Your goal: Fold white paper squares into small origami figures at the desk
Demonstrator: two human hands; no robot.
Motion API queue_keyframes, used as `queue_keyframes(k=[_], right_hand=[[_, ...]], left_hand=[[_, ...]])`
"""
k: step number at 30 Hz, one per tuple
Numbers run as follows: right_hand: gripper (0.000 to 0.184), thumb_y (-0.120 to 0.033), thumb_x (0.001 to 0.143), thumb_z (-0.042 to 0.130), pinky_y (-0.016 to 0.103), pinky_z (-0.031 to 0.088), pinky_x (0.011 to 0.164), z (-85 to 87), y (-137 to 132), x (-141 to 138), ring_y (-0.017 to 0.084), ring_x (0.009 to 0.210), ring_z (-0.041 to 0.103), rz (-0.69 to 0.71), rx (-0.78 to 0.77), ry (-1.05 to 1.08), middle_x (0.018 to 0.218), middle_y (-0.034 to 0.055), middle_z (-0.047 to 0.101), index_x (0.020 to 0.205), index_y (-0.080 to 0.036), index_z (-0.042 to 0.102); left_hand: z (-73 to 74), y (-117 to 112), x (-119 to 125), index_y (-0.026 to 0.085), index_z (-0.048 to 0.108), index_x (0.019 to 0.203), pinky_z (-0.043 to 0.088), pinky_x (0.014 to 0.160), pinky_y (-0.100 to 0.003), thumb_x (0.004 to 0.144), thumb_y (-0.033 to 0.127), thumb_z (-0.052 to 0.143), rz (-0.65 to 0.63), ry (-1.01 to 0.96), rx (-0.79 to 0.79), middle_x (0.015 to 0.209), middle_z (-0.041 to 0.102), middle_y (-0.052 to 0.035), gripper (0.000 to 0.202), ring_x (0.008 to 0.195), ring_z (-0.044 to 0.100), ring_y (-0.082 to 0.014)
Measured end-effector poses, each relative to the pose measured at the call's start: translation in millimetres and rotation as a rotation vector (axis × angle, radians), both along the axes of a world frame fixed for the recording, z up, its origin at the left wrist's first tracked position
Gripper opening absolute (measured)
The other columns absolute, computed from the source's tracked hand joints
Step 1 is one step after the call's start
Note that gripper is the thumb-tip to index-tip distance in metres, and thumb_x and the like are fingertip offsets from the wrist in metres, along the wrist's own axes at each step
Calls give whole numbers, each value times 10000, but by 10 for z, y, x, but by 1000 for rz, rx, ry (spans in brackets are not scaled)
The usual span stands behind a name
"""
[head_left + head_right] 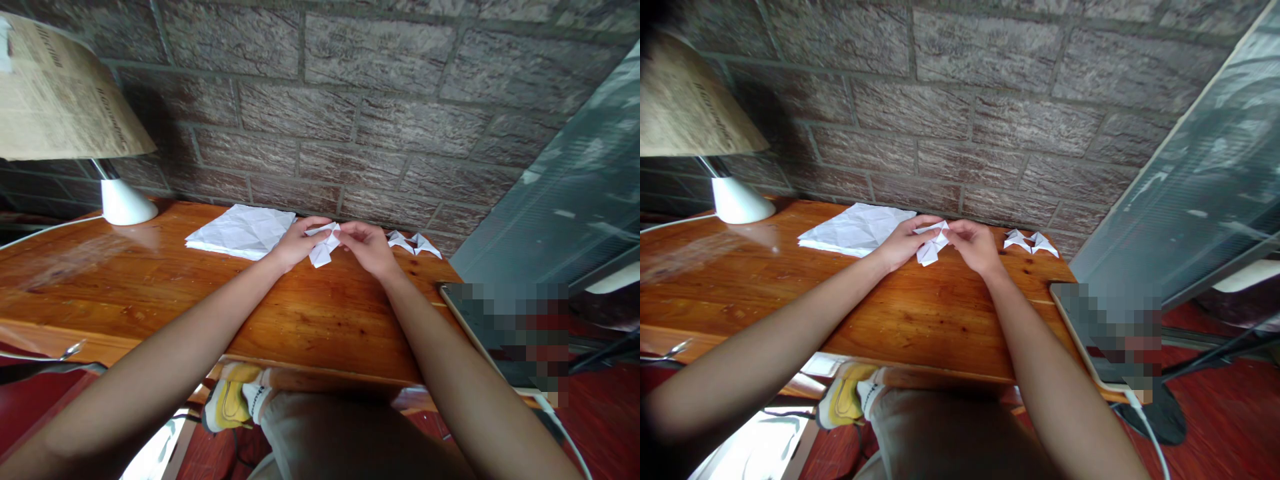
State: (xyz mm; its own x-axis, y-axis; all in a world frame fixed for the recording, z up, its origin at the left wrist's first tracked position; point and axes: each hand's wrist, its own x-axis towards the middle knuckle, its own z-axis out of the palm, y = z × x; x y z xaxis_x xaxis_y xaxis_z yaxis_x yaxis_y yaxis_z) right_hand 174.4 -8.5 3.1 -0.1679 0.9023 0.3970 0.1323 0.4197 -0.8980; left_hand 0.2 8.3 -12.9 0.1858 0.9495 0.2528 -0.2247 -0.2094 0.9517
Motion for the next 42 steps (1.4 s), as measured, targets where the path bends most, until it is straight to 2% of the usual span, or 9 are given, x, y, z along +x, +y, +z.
queue_keyframes(k=[5, 10, 18, 25, 29, 32, 38, 42], right_hand=[[318, -489, 673, 830, 286, 512, 632, -34, 43, 9, 146, 628, 631, -78, -2, 50, 686, -14, 710, 801, -226, 707], [313, -464, 678, 833, 301, 536, 654, -84, 72, -2, 155, 622, 664, -94, -18, 111, 654, -13, 703, 805, -222, 681], [398, -492, 657, 842, 266, 563, 626, -89, 78, 18, 163, 662, 723, -23, -76, 79, 661, -17, 711, 876, -211, 664], [318, -450, 712, 817, 261, 571, 672, -71, 70, 57, 146, 691, 728, 52, -90, 63, 751, 9, 752, 902, -208, 738], [285, -425, 712, 814, 277, 579, 716, -78, 72, 65, 151, 717, 735, 79, -82, 59, 763, 16, 761, 874, -202, 743], [276, -418, 709, 817, 285, 582, 725, -73, 63, 66, 159, 733, 742, 95, -76, 61, 766, 20, 766, 862, -200, 744], [264, -403, 705, 822, 305, 588, 758, -61, 47, 56, 169, 764, 750, 102, -78, 67, 781, 26, 776, 862, -201, 755], [259, -394, 716, 819, 311, 583, 773, -85, 43, 22, 167, 774, 748, 110, -65, 70, 802, 24, 781, 887, -208, 765]], left_hand=[[2, 1, 25, 159, 692, 1016, 524, 794, -333, 611, 191, 886, -54, -151, -184, 860, 749, -41, 450, 757, 682, -167], [3, 4, 11, 120, 715, 884, 509, 804, -340, 572, 129, 882, -181, -143, -159, 816, 748, -58, 354, 736, 672, -163], [48, -20, -16, 118, 739, 934, 490, 688, -274, 526, 121, 881, -98, -120, -173, 848, 757, -55, 431, 702, 657, -142], [107, -61, -40, 137, 741, 935, 483, 666, -252, 550, 135, 876, -90, -89, -215, 856, 751, -54, 408, 733, 666, -149], [103, -39, -43, 146, 713, 881, 465, 624, -213, 579, 62, 839, -29, -129, -286, 802, 725, -33, 338, 690, 643, -112], [110, -35, -29, 142, 677, 867, 504, 665, -219, 609, -8, 789, -13, -190, -332, 772, 719, -35, 319, 689, 653, -109], [111, -27, -24, 137, 651, 902, 573, 869, -283, 649, -45, 751, -1, -298, -354, 832, 735, -45, 327, 814, 713, -138], [102, 16, -45, 123, 640, 810, 569, 889, -245, 678, -39, 730, 6, -332, -369, 805, 734, -31, 228, 780, 707, -103]])
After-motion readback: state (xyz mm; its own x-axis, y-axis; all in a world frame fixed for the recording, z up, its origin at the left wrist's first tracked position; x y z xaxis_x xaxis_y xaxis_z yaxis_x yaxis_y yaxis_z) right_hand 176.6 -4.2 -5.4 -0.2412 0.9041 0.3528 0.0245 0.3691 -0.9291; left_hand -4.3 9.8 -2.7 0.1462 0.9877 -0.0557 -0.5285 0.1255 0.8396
